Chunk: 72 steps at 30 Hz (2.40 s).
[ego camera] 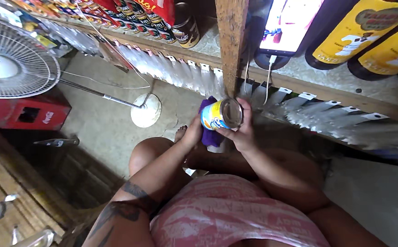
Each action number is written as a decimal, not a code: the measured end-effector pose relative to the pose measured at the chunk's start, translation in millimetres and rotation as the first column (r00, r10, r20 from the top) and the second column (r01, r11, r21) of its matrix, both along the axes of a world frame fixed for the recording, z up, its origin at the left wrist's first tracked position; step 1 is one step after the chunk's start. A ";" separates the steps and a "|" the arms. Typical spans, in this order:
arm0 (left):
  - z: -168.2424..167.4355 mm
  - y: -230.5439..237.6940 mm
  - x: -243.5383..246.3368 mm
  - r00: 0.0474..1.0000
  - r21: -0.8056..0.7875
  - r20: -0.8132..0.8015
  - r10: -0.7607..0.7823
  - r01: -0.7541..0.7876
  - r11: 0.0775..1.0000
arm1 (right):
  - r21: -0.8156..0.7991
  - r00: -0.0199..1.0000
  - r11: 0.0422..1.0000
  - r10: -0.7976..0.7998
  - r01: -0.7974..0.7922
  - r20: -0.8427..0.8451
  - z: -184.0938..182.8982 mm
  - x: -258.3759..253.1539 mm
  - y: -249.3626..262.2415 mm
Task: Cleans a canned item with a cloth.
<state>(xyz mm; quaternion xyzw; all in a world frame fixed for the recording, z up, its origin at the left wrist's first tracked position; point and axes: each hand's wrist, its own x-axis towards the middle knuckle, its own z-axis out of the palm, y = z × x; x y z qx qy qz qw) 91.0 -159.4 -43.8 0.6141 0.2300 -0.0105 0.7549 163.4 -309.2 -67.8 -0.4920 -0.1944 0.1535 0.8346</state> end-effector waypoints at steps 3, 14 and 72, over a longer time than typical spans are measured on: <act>-5.8 10.7 -0.1 0.995 0.060 0.097 0.015 -0.021 0.998 | -0.109 0.999 0.994 0.021 -0.018 0.032 6.7 1.9 -2.4; -11.5 13.7 2.8 0.971 0.385 0.214 -0.109 0.018 0.923 | 0.118 0.981 0.991 0.081 -0.060 -0.178 6.9 0.7 -3.8; -4.4 23.8 2.4 0.922 0.396 0.376 -0.096 -0.066 0.916 | 0.167 0.960 0.976 0.174 -0.139 -0.218 1.3 6.0 -3.5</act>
